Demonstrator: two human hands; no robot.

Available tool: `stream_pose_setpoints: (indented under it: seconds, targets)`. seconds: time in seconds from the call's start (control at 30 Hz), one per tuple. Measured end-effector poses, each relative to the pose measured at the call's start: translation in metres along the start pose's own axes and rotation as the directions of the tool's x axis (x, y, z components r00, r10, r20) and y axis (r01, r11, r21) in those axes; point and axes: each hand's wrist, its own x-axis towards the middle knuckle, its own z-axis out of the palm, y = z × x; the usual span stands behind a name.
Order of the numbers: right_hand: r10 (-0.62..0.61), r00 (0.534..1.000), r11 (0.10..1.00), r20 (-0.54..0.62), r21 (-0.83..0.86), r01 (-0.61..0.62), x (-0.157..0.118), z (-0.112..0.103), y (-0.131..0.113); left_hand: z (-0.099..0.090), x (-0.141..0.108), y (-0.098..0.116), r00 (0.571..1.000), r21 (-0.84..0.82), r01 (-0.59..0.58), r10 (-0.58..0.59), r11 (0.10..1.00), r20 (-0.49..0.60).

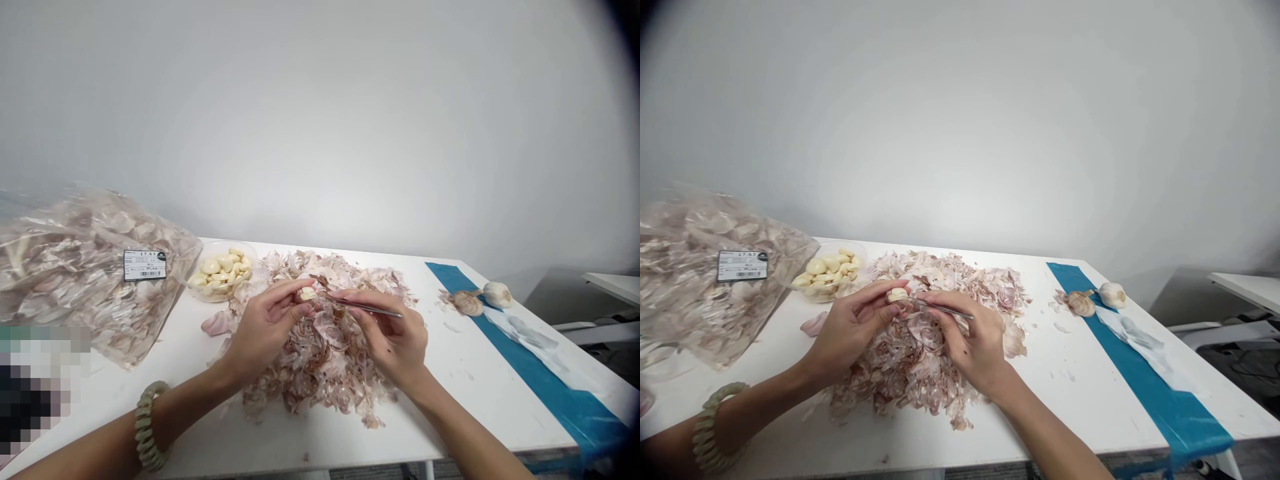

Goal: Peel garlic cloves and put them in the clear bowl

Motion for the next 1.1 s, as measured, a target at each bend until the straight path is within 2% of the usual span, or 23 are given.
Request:
stream_pose_setpoints:
  seconds: [0.17,0.4,0.67,1.1]
  targets:
    - [-0.016,0.998,0.998,0.057,0.057,0.013,0.0013,-0.0006,-0.0002,-0.0018,-0.0009,-0.0013,0.994,0.119,-0.111,0.113,0.987,-0.008]
    - [-0.035,0.993,0.997,0.115,0.066,0.028,0.0016,-0.0033,0.0001,-0.0018,-0.0003,-0.0044,0.998,0.058,-0.043,0.046,0.997,-0.050]
    - [-0.052,0.988,0.999,0.144,0.019,0.050,0.0018,-0.0046,-0.0007,-0.0015,-0.0017,-0.0031,0.997,0.086,-0.041,0.047,0.995,-0.069]
    - [-0.116,0.990,0.993,0.080,-0.011,0.117,0.0002,-0.0029,0.0005,-0.0008,-0.0028,0.0007,0.998,0.133,-0.048,0.054,0.990,-0.043]
